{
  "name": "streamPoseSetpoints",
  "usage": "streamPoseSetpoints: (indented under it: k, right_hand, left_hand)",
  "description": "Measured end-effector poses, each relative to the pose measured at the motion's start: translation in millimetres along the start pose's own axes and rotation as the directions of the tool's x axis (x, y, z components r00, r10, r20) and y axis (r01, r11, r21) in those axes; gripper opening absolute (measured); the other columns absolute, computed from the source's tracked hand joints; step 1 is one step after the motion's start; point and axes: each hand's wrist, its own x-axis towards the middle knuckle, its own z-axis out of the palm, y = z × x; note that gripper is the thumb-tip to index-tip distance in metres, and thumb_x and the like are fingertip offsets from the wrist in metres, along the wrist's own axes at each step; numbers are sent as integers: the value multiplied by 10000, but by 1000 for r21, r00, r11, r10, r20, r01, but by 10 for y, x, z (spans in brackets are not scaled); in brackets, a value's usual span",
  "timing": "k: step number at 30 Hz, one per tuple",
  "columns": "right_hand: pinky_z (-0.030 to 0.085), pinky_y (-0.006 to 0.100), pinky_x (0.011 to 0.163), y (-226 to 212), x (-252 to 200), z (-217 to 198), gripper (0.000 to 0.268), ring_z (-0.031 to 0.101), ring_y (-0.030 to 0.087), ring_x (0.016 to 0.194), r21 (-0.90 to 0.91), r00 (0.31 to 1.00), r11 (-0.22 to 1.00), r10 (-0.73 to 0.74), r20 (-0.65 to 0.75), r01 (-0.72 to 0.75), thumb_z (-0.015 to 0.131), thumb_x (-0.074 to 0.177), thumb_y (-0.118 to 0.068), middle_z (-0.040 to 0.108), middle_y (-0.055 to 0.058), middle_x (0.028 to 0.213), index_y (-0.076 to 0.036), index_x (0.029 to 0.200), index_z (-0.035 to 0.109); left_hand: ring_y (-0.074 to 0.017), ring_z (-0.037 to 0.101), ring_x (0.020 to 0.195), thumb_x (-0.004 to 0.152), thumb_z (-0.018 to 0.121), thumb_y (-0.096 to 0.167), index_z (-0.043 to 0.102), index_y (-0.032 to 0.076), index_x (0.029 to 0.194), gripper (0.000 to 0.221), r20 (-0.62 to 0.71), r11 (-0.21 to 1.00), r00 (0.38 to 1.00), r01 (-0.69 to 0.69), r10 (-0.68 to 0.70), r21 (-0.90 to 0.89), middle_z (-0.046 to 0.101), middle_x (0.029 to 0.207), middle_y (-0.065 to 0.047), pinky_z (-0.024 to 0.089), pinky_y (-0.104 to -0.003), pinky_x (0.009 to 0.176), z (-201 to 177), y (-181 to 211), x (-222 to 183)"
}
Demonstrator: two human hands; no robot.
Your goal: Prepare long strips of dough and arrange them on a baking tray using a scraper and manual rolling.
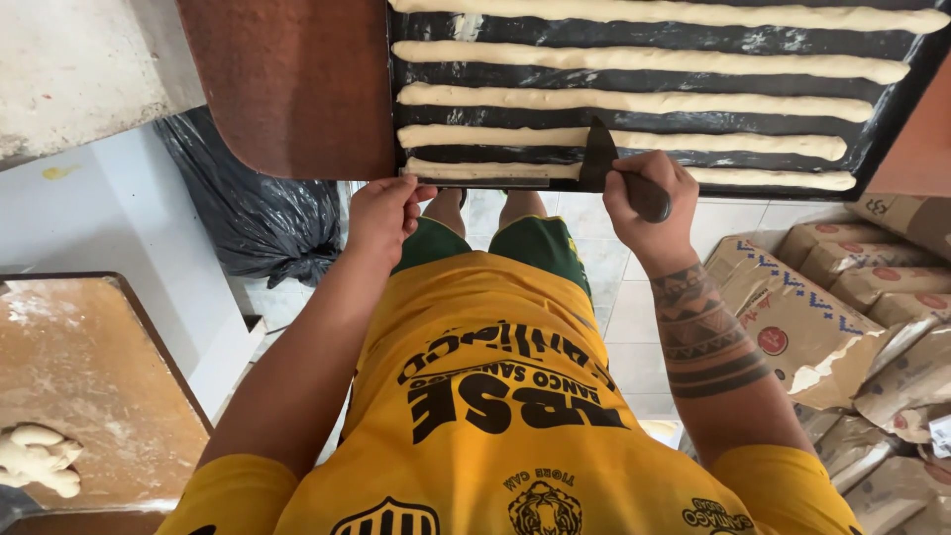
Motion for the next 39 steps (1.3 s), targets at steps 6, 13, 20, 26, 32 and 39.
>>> streamPoseSetpoints:
  k: [6,13,20,26,32,39]
  right_hand:
    - [552,448,629,76,-4,81,121,686,423,694,-5,999,999,-45,-8,45,779,861,-70,691,134,737,-80,969,726]
    - [548,460,641,80,73,75,127,685,435,705,-41,999,999,-34,8,34,814,831,-78,707,143,762,-82,939,748]
    - [520,400,660,83,218,-163,81,695,420,728,80,998,996,47,-49,-43,759,891,-74,681,161,749,-50,968,762]
    - [521,398,642,164,561,-67,57,702,405,693,43,997,999,-20,-76,23,767,911,-79,687,147,725,-48,955,748]
    - [534,394,631,276,699,46,53,698,391,667,68,996,996,-60,-71,65,761,903,-15,680,156,711,-39,947,743]
    - [518,417,645,254,804,63,60,702,423,704,74,1000,997,-9,-27,11,764,887,-35,707,184,756,-29,938,732]
  left_hand:
    - [-39,560,512,1008,621,198,682,32,1008,177,5,1000,1000,7,-7,-8,783,849,-124,443,-139,423,-10,29,-43]
    - [-49,558,499,1006,625,181,662,15,991,171,26,999,1000,-10,11,-42,779,849,-141,426,-135,409,-17,22,-35]
    - [-52,561,497,988,660,183,662,17,989,166,53,997,999,-7,11,-71,776,834,-139,429,-142,411,-40,12,-12]
    - [-57,584,520,988,666,179,679,5,1030,180,61,998,998,-3,7,-65,776,852,-146,449,-146,419,-49,-14,0]
    - [-67,577,517,996,654,190,682,-4,1049,203,59,998,998,-10,14,-62,768,846,-146,451,-162,424,-54,-14,-2]
    - [-74,577,513,995,660,177,683,-16,1042,200,42,998,999,-15,18,-64,765,836,-146,451,-166,424,-66,-89,12]
